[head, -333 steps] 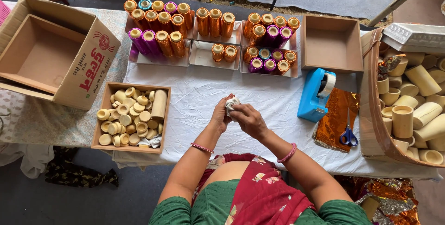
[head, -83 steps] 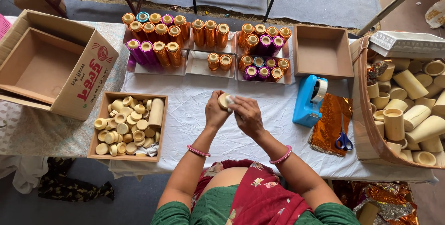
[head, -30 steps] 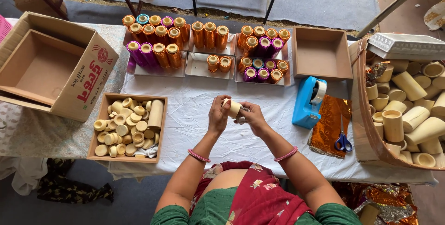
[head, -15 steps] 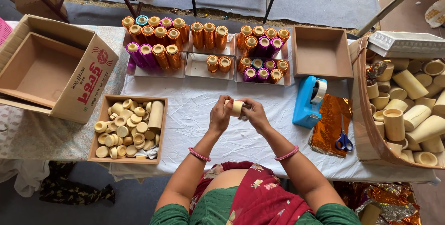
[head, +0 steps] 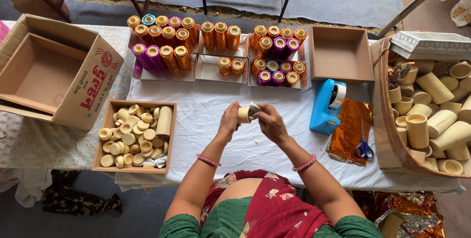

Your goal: Cleaning and wrapping small cylindrical objects with foil and cloth.

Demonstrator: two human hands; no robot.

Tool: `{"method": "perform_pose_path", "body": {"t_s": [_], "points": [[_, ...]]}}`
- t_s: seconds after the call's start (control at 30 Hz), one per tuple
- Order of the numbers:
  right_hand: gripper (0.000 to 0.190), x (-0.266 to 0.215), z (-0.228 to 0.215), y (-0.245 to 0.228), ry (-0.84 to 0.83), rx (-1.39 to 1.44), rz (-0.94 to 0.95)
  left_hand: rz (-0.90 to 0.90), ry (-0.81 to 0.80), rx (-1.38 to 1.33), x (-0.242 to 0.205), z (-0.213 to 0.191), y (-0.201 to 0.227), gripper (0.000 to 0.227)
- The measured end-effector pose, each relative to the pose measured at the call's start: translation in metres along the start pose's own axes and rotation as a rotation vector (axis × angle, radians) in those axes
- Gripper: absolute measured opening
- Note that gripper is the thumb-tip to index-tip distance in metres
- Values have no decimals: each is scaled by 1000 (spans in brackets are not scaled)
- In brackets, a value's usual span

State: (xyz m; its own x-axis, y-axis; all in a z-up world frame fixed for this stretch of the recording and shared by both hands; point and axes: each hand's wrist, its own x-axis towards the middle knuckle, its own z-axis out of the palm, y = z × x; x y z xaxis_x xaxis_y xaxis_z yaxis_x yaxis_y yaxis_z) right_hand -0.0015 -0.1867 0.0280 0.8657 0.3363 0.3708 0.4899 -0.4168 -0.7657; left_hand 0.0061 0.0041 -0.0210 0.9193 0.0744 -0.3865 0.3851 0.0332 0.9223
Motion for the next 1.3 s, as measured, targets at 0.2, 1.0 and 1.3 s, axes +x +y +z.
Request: {"method": "perform_pose_path", "body": {"t_s": [0.2, 1.0, 1.3], "points": [[39, 9, -7, -33, -12, -194, -297, -61, -79, 9, -21, 4, 17, 45], [36, -4, 21, 11, -86, 255, 220, 418, 32, 369, -14, -6, 11, 46], [27, 13, 16, 4, -74, 362, 445, 321, 21, 322, -26, -4, 34, 44]]}}
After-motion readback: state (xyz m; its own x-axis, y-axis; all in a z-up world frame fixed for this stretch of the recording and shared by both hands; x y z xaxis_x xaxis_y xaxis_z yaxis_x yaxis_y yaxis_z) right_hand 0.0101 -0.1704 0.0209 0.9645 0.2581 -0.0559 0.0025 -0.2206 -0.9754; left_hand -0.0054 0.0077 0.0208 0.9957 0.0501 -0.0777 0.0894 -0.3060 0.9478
